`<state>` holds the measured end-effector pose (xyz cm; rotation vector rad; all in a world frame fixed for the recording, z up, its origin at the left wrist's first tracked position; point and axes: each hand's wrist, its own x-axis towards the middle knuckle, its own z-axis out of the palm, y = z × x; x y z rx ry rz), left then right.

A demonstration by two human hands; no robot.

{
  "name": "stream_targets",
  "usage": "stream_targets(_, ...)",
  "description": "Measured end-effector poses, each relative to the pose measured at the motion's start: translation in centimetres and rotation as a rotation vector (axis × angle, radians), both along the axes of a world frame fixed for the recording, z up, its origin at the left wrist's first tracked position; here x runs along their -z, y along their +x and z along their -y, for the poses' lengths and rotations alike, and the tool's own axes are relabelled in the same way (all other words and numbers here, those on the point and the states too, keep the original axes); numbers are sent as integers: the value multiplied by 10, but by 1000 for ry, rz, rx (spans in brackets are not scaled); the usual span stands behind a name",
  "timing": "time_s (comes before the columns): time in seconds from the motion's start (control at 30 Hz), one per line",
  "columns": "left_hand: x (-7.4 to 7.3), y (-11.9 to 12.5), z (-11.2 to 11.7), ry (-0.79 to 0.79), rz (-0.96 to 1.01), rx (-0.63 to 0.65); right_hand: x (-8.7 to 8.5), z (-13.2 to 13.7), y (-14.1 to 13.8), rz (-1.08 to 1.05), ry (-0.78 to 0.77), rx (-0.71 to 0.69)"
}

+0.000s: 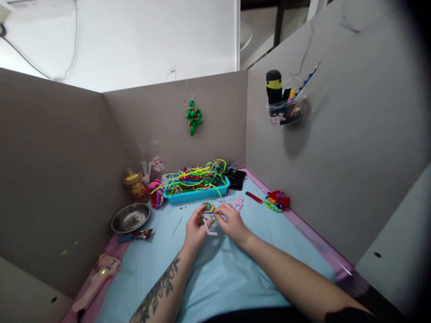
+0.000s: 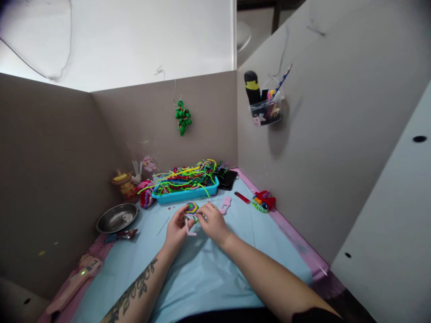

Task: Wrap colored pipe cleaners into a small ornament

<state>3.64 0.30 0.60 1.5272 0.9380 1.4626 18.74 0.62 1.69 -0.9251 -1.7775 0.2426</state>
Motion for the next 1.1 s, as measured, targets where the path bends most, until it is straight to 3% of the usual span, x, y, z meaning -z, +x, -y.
stream_targets(0.2, 6, 0, -2, -18, -8, -50, 2, 0, -3, 28, -1, 51)
stream_targets(0.37, 2, 2, -1, 3, -18, -147, 0, 6, -4, 48, 59, 39)
stream_targets(0.53, -2, 0, 1, 44, -102, -262, -4, 22, -10, 113, 163, -172)
stream_targets(0.77, 4, -3, 0, 74, -237, -325, -5, 36, -30, 143, 179, -286)
stream_targets(0.93, 3, -4, -2, 53, -259, -308, -25, 56, -32, 58, 218, -561)
stream_targets(1.1, 5, -5, -3, 67, -335, -387, -48, 80, -28, -30, 195, -776)
